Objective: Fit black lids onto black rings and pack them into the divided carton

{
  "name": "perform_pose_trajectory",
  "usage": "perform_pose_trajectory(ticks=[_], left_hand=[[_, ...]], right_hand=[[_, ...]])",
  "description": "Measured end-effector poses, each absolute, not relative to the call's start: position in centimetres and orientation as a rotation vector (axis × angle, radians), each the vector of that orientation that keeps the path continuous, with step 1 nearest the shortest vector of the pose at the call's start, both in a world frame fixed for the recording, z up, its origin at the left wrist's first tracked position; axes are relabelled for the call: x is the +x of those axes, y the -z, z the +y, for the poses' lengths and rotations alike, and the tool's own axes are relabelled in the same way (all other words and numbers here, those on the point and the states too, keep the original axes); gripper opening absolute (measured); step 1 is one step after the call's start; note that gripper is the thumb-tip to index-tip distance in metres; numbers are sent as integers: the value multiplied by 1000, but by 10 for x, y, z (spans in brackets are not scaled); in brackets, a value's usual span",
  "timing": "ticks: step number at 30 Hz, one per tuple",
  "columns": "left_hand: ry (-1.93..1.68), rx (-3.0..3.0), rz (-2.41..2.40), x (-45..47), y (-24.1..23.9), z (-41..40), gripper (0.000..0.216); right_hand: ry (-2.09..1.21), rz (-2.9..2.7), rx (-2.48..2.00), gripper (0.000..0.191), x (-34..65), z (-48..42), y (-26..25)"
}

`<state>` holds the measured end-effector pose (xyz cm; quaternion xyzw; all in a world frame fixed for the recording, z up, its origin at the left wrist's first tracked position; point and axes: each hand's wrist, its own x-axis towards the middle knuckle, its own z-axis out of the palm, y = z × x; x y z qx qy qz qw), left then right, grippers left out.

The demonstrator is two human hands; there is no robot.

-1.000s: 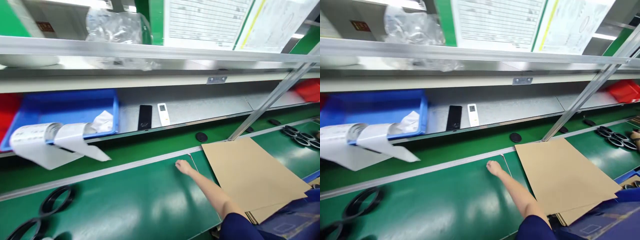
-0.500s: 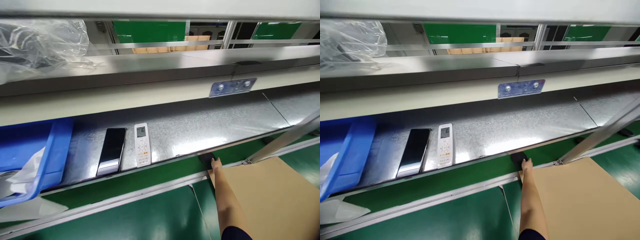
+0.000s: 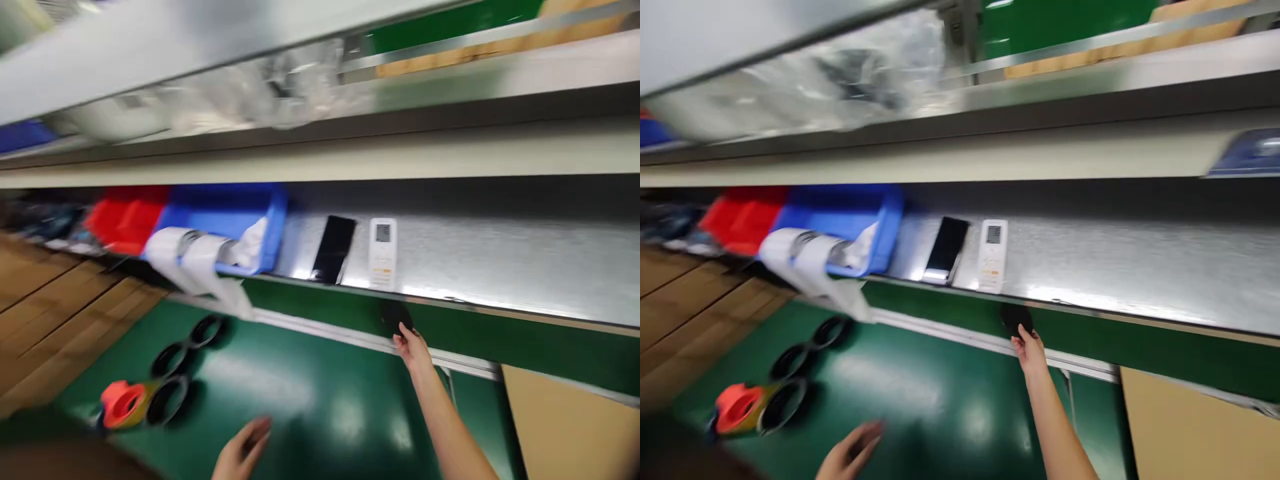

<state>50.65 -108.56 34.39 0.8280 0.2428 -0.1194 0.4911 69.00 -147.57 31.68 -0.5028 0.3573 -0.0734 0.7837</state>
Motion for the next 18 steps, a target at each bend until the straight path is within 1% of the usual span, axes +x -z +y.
perform_pose_trajectory(ticks=[2, 5, 6, 9, 10, 12, 13, 15, 18], left_hand=[[300, 1586, 430, 502, -350, -1100, 52], [138, 1053, 345, 505, -359, -1109, 79], [101, 897, 319, 505, -361, -1107, 84], [161, 572, 340, 491, -363, -1081, 71], [179, 497, 343, 482, -364, -1068, 68], [162, 378, 290, 462, -366, -1041, 70], [139, 336, 243, 452, -368, -1028, 73], [143, 284, 160, 434, -371, -1007, 81], [270, 235, 114, 412, -371, -989, 93]], right_hand=[[-49, 626, -1000, 43, 648, -1394, -325], [-379, 435, -822, 42, 569, -1284, -352], [-465, 397, -777, 43, 543, -1254, -363], [-637, 314, -772, 44, 481, -1195, -388], [-694, 279, -829, 43, 468, -1185, -392], [-797, 202, -1051, 46, 457, -1176, -394], [-797, 167, -1205, 50, 457, -1176, -394], [-631, 49, -1540, 55, 466, -1178, -394], [-237, -389, -1898, 44, 482, -1173, -402]])
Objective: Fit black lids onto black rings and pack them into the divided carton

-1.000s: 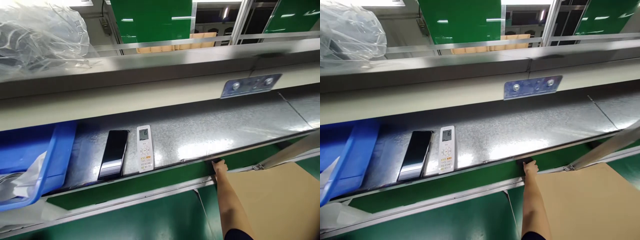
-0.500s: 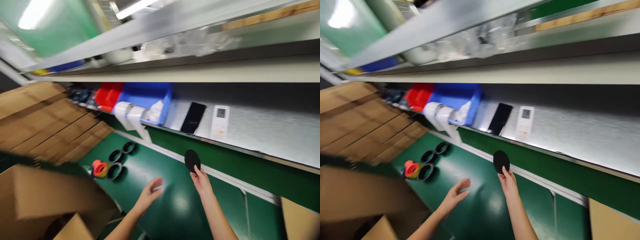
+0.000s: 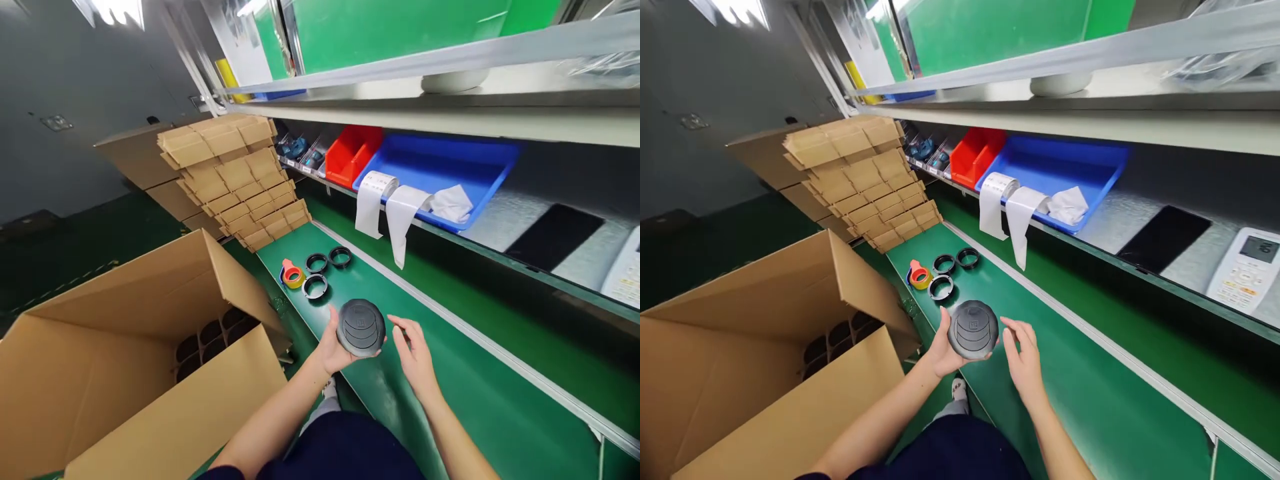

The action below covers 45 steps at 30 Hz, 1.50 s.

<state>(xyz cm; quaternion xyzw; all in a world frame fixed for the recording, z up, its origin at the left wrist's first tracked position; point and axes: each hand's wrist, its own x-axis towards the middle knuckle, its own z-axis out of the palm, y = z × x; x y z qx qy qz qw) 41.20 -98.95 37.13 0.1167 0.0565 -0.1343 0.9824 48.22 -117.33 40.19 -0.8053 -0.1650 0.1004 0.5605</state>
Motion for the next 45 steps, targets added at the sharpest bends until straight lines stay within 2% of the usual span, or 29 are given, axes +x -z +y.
perform_pose_trajectory(ticks=[3, 6, 17, 30, 45], left_hand=[[301, 175, 132, 395, -369, -983, 93], [298, 137, 136, 384, -369, -978, 92], [243, 176, 153, 376, -378, -950, 84], [327, 147, 149, 388, -376, -941, 93], [341, 133, 171, 394, -379, -924, 90]], right_hand=[[-118, -828, -2005, 34, 486, -1155, -411], [-106, -970, -2037, 31, 482, -1137, -413], [-116, -1302, -2086, 38, 489, -1114, -410], [-444, -784, -1931, 55, 492, -1096, -416], [-454, -679, -1861, 56, 492, -1077, -412]])
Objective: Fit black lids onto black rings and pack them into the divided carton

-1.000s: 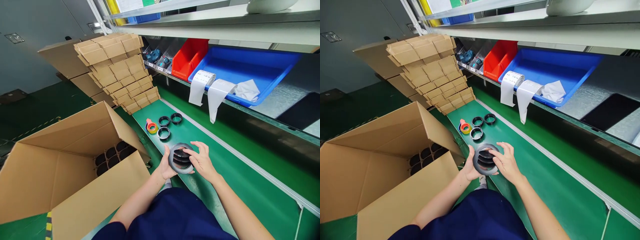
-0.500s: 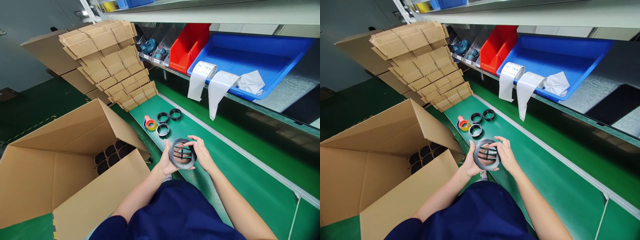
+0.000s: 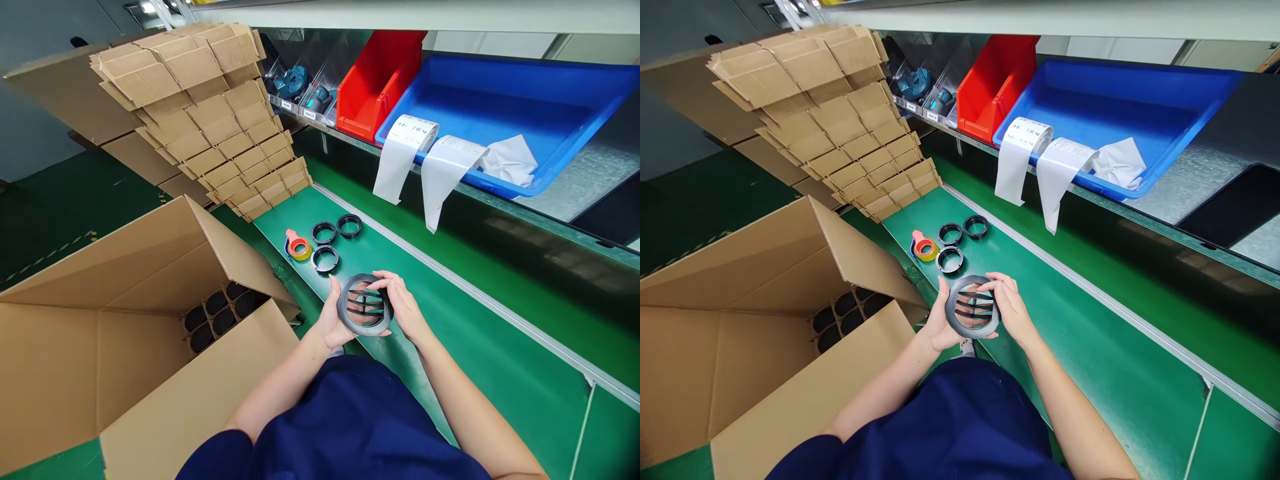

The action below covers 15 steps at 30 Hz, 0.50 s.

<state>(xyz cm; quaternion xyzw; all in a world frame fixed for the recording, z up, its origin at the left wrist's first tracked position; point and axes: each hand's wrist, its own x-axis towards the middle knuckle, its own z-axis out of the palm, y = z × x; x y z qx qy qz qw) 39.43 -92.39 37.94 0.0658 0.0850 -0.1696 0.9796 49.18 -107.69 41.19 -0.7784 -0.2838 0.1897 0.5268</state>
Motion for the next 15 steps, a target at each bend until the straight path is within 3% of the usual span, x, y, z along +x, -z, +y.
perform_pose_trajectory(ticks=[15], left_hand=[[332, 140, 246, 389, -379, -915, 90]], right_hand=[[-519, -612, -1813, 59, 490, -1068, -405]])
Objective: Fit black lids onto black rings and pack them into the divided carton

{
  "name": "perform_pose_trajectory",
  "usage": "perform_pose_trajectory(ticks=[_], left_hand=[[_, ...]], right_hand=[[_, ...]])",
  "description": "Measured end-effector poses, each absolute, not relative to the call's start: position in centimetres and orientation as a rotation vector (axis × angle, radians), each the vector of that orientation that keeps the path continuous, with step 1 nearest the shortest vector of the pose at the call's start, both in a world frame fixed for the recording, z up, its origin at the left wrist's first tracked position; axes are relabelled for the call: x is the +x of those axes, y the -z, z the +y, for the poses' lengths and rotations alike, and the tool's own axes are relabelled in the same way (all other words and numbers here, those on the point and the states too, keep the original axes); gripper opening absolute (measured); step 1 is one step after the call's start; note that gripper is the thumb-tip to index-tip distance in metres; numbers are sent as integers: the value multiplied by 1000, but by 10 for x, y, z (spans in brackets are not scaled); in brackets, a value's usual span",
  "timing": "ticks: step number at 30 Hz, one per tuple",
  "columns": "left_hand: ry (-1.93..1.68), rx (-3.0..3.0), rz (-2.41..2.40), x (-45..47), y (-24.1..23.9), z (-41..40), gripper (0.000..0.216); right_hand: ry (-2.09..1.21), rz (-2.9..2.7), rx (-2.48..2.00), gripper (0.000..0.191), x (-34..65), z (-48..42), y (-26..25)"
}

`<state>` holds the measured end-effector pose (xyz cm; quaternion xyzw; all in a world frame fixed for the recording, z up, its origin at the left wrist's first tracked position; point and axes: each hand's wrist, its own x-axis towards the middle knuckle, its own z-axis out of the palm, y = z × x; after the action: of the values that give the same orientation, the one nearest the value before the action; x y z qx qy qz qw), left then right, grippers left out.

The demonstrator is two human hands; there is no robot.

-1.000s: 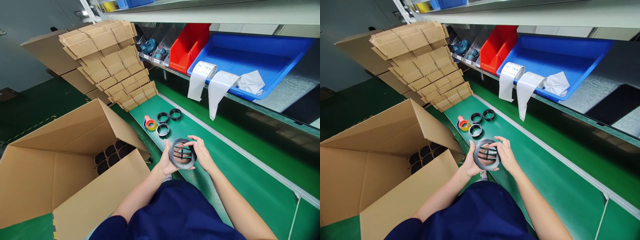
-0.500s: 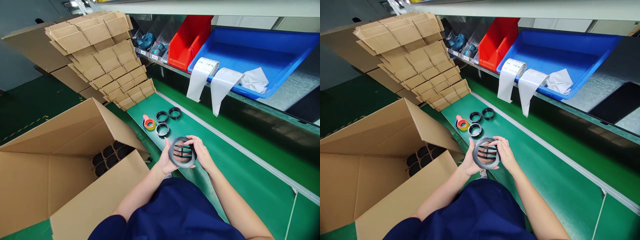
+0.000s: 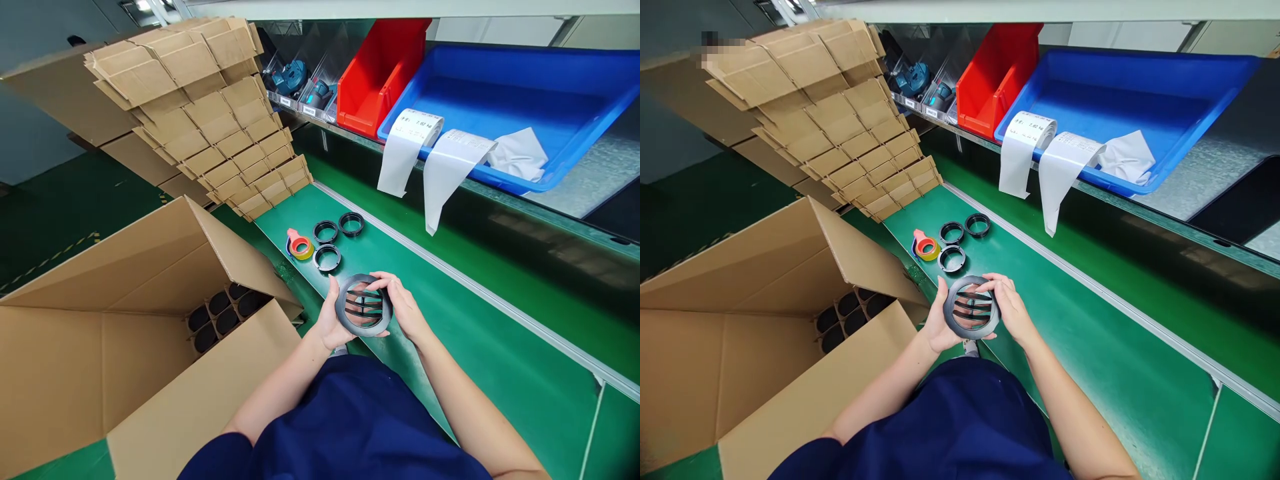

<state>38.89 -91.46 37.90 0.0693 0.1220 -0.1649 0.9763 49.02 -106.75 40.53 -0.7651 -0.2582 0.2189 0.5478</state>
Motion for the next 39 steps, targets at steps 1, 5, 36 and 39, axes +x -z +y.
perform_pose_trajectory(ticks=[1, 5, 36, 39], left_hand=[[329, 141, 247, 389, -379, -914, 90], [336, 68, 247, 392, -372, -908, 90], [146, -5, 1095, 306, -214, -808, 36], [199, 51, 1148, 309, -206, -816, 29]], right_hand=[[-523, -615, -1823, 59, 491, -1068, -405], [-460, -846, -1986, 59, 489, -1068, -399], [-252, -1383, -2924, 108, 530, -904, -205], [-89, -1375, -2869, 85, 530, -897, -214]])
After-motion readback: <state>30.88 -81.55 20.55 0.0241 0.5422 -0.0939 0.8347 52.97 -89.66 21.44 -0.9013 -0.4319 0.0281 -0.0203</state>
